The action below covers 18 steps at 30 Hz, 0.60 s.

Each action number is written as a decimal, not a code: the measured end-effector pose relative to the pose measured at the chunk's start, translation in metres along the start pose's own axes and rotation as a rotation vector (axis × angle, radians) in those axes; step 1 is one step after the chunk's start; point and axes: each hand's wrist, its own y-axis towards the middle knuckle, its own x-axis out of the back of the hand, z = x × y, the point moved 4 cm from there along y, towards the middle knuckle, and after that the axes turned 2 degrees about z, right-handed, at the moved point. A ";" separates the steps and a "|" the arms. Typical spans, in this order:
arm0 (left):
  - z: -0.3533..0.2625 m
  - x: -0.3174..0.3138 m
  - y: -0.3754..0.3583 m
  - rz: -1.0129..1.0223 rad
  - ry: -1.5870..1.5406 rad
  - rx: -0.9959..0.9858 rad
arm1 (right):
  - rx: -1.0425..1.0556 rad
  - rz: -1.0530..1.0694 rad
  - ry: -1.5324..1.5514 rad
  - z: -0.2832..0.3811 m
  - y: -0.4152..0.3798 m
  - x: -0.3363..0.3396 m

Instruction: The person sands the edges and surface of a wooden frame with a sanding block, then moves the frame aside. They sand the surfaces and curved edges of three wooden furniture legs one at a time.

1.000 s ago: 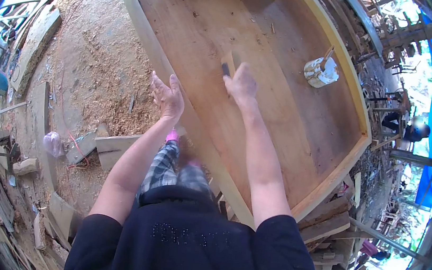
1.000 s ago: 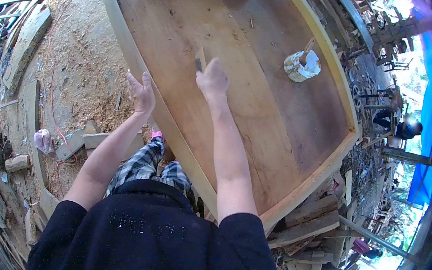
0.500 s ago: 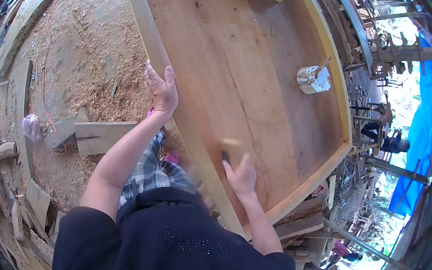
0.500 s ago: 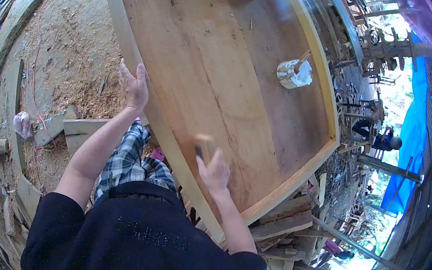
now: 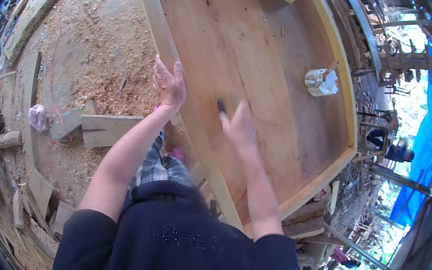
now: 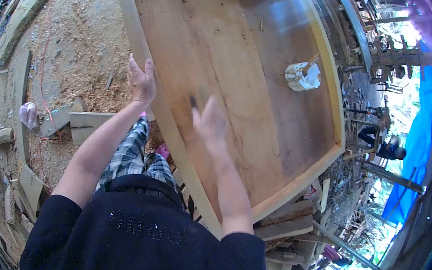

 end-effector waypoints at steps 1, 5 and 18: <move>-0.004 0.003 -0.001 0.021 -0.038 0.014 | -0.104 0.092 -0.018 -0.014 -0.045 0.000; 0.003 -0.003 0.003 -0.015 -0.058 -0.017 | -0.094 0.078 -0.019 -0.046 -0.154 0.014; -0.007 0.004 0.001 0.034 -0.011 0.010 | -0.042 0.068 -0.024 0.076 0.172 0.000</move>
